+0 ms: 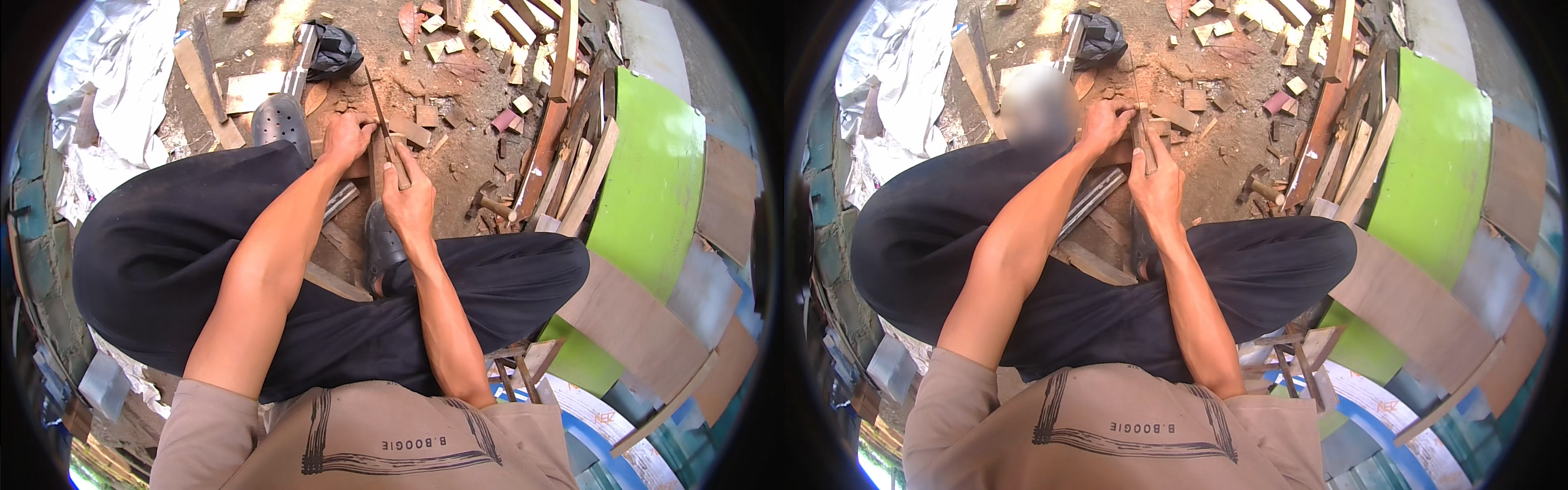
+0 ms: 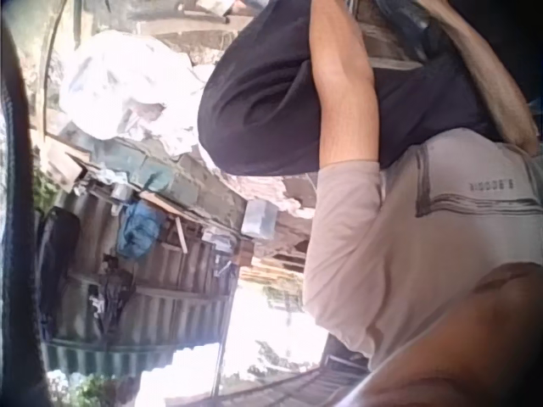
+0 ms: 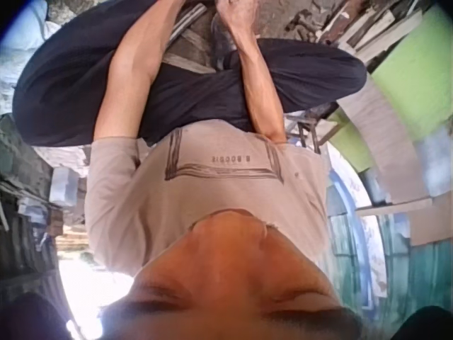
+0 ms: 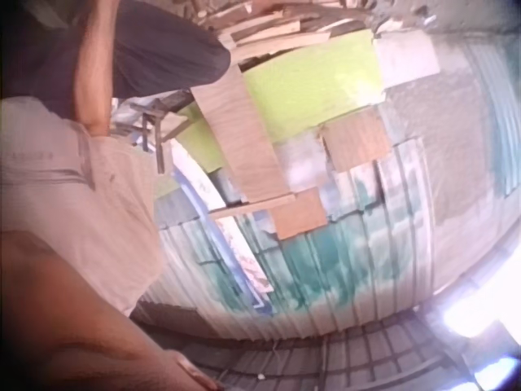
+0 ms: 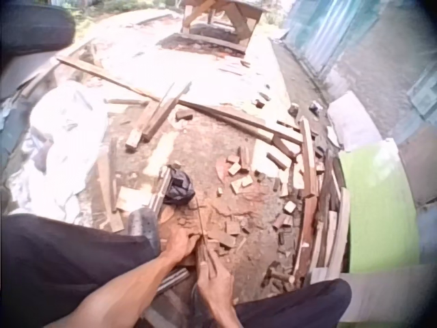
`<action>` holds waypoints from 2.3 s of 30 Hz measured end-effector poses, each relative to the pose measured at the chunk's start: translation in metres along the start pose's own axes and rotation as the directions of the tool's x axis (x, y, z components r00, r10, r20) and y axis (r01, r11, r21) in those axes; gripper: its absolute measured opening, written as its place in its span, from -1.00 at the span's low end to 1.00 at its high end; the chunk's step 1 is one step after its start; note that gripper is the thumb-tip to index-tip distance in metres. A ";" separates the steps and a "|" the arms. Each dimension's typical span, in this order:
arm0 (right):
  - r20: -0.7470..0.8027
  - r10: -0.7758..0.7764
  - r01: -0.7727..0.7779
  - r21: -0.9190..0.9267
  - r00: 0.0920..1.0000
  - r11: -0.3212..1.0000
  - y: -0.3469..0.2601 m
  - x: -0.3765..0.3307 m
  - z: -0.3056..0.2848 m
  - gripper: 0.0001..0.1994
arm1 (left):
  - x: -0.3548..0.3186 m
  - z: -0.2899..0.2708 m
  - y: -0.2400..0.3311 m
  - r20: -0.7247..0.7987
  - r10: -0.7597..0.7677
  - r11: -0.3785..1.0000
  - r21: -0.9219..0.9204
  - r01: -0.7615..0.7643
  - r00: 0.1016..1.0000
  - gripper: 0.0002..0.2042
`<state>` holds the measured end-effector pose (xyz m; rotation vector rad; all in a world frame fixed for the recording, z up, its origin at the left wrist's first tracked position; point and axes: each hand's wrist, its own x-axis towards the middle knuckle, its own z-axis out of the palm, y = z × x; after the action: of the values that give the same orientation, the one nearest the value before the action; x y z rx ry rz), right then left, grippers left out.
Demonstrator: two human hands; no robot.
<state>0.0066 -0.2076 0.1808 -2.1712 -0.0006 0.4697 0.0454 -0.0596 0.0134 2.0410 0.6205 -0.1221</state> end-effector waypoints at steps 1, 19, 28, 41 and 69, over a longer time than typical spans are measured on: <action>0.003 0.001 -0.001 -0.004 1.000 1.000 -0.003 -0.006 -0.003 -0.62 | -0.002 0.000 -0.006 -0.015 0.010 1.000 0.002 -0.010 1.000 -0.81; 0.057 -0.039 0.037 0.047 0.998 0.998 -0.001 -0.093 -0.049 -0.60 | -0.015 0.007 -0.015 -0.096 -0.102 0.984 -0.156 0.087 0.990 -0.78; 0.049 -0.098 0.102 -0.084 0.994 0.991 0.007 -0.039 -0.012 -0.58 | -0.006 0.012 -0.026 -0.150 -0.043 0.989 -0.149 0.021 0.988 -0.77; 0.078 0.029 -0.026 -0.030 0.997 0.999 -0.001 -0.045 -0.017 -0.58 | -0.010 0.011 -0.026 -0.084 -0.149 0.970 -0.206 0.129 0.985 -0.77; 0.074 0.036 -0.043 0.092 0.997 0.995 0.007 -0.103 -0.053 -0.56 | -0.015 0.016 -0.027 -0.143 -0.081 0.988 -0.141 0.061 0.986 -0.76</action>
<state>-0.0726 -0.2703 0.2375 -2.0648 0.0242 0.5603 0.0219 -0.0677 -0.0110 1.9075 0.7739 0.0302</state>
